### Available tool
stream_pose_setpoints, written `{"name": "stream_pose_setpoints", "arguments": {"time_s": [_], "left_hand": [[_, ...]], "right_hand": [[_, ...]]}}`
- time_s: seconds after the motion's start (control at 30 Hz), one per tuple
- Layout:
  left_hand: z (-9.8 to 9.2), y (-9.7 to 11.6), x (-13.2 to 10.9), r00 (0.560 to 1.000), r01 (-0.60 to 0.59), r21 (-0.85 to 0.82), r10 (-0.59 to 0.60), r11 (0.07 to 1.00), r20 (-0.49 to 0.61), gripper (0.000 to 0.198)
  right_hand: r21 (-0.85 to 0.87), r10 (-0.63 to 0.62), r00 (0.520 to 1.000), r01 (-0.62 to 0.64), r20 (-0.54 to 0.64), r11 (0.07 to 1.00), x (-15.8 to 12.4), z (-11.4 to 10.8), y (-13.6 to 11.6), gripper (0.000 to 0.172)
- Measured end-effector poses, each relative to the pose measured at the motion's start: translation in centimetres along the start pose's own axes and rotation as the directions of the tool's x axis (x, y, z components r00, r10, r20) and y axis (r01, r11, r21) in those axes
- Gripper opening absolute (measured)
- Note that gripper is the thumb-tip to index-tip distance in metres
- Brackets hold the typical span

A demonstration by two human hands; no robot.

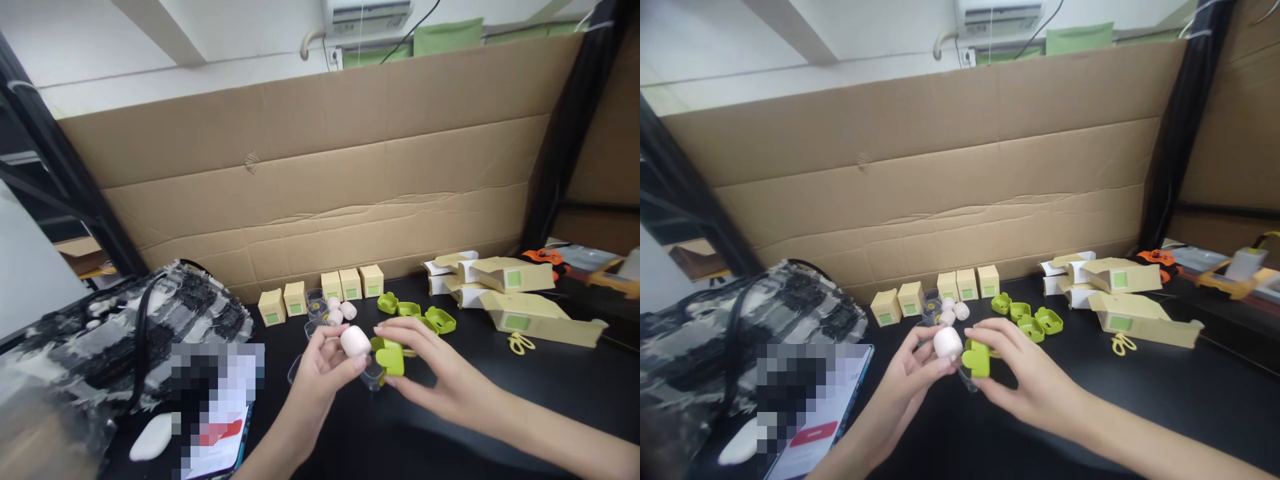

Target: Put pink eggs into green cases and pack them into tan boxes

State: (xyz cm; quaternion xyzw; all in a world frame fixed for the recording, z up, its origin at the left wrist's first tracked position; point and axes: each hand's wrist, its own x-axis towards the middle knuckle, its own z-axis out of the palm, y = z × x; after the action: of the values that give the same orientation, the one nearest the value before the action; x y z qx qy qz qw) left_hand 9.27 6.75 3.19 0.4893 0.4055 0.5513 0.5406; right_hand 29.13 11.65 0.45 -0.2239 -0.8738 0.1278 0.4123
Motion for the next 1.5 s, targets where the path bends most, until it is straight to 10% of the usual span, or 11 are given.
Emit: {"name": "stream_pose_setpoints", "arguments": {"time_s": [0.17,0.7,1.33,1.5], "left_hand": [[0.8,-0.6,-1.2,0.990,0.128,-0.246,-0.139,0.961,-0.026,0.031],[1.3,-2.0,-1.7,0.973,0.230,-0.240,-0.217,0.943,0.081,0.020],[0.8,-2.1,-1.8,0.966,0.164,-0.055,-0.149,0.985,0.210,0.028],[0.7,-2.4,-1.8,0.956,0.133,0.065,-0.145,0.989,0.255,0.044]], "right_hand": [[-0.102,-0.102,0.995,0.104,0.024,0.989,-1.4,0.2,-0.3,0.052],[-0.279,-0.271,0.962,0.268,0.027,0.922,-2.0,-0.5,-0.5,0.044],[0.020,-0.003,0.989,0.000,0.145,1.000,-2.2,-0.2,-1.1,0.073],[-0.035,-0.062,0.974,0.071,0.220,0.997,-1.7,-0.1,-1.5,0.055]]}}
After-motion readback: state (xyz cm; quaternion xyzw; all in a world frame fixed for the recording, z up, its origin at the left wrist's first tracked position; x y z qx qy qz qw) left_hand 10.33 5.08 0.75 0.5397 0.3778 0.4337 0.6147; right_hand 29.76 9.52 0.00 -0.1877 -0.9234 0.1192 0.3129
